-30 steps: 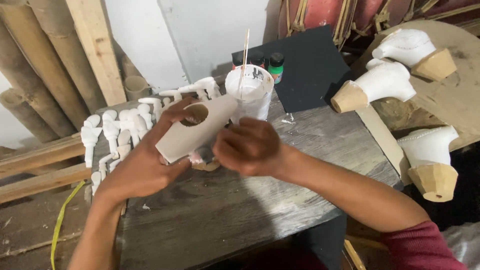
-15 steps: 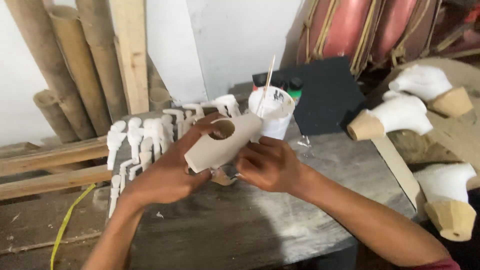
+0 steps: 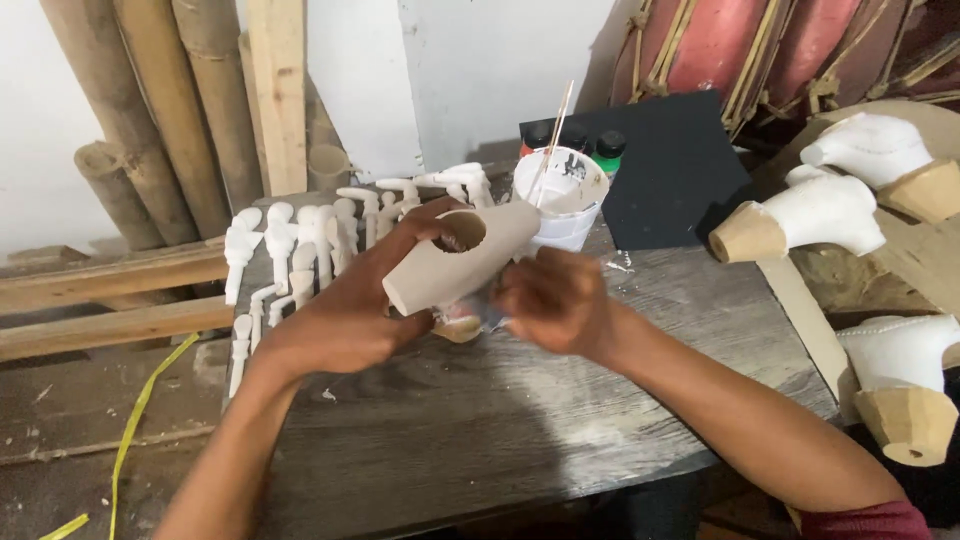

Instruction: A person uses a small piece of sandpaper to smooth the surface of a white toy component at a workshop table.

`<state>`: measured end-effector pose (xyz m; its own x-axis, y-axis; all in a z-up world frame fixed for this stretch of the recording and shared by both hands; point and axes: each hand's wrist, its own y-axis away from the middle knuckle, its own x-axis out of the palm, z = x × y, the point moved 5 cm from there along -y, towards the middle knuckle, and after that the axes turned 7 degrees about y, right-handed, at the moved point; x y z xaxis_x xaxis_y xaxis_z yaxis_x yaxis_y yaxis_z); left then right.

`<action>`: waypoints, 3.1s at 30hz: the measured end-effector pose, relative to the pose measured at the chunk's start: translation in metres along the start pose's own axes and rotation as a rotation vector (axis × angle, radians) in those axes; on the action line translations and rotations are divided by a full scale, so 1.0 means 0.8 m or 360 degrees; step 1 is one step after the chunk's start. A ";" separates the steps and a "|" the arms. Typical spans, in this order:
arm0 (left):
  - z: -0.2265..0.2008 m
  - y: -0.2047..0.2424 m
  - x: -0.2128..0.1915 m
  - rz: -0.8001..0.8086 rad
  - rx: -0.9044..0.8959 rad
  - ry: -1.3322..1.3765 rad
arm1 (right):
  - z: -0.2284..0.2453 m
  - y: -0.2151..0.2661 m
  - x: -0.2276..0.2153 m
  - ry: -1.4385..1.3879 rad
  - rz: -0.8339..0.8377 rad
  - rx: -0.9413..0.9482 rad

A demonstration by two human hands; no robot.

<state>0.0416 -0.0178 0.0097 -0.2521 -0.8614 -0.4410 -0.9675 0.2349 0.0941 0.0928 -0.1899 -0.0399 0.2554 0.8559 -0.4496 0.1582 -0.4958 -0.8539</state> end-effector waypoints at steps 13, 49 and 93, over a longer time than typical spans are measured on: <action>0.010 -0.002 -0.002 0.0045 0.0353 0.0124 | -0.008 0.032 0.017 -0.0064 -0.0083 -0.0055; 0.008 0.005 -0.005 0.0160 0.0569 0.0118 | 0.003 -0.006 -0.002 0.0001 -0.0142 -0.0340; 0.012 -0.003 -0.003 0.0154 0.0535 0.0157 | 0.002 -0.003 -0.013 0.0083 -0.0136 -0.0403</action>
<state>0.0448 -0.0117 0.0017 -0.3590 -0.8634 -0.3545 -0.8817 0.4383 -0.1746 0.0880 -0.1972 -0.0342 0.2786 0.8907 -0.3593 0.4129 -0.4488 -0.7925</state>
